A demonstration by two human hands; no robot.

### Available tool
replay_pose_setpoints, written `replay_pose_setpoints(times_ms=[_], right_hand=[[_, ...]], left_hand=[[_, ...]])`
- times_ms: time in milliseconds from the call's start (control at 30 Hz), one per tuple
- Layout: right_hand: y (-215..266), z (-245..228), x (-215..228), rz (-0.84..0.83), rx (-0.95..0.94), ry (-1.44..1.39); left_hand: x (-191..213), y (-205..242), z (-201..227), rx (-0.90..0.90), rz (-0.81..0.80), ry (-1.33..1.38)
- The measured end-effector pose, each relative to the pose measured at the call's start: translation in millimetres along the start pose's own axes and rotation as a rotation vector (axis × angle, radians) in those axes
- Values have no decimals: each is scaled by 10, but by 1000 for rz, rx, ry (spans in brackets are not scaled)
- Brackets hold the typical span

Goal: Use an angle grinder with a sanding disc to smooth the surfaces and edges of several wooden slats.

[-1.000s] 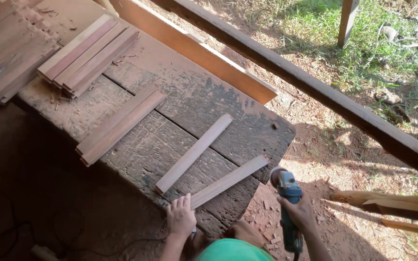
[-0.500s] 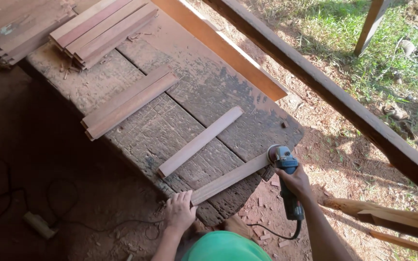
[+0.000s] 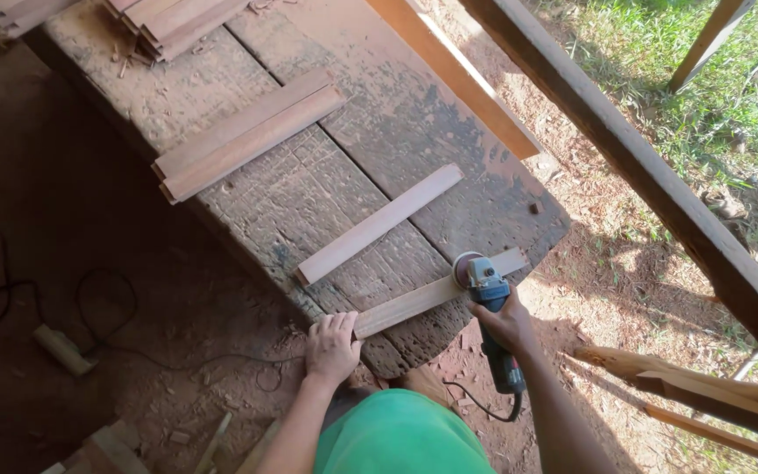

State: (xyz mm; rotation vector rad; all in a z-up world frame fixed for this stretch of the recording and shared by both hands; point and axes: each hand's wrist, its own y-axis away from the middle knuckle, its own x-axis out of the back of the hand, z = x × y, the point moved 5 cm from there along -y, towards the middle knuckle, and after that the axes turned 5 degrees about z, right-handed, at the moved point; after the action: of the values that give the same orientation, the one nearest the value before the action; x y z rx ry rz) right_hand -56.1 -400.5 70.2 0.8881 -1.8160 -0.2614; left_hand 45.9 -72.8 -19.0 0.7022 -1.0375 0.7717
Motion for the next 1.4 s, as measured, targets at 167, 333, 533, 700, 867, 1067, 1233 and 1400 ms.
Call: replay_pose_setpoints(times_ms=[167, 333, 533, 700, 867, 1067, 1233, 1400], right_hand=[[78, 5, -247, -20, 64, 77], [351, -155, -562, -123, 93, 103], [833, -492, -846, -246, 191, 147], [958, -645, -883, -281, 191, 147], [677, -441, -684, -227, 151, 112], [326, -207, -273, -122, 98, 85], [10, 45, -164, -100, 73, 63], [-61, 6, 85, -107, 56, -67]], left_hand=[[-159, -8, -59, -8, 11, 14], [-237, -20, -78, -34, 18, 25], [-174, 12, -97, -29, 16, 51], [-81, 55, -69, -15, 51, 56], [-186, 61, -108, -12, 59, 53], [-129, 71, -96, 2, 74, 60], [-109, 78, -101, 22, 79, 47], [0, 42, -37, 16, 104, 78]])
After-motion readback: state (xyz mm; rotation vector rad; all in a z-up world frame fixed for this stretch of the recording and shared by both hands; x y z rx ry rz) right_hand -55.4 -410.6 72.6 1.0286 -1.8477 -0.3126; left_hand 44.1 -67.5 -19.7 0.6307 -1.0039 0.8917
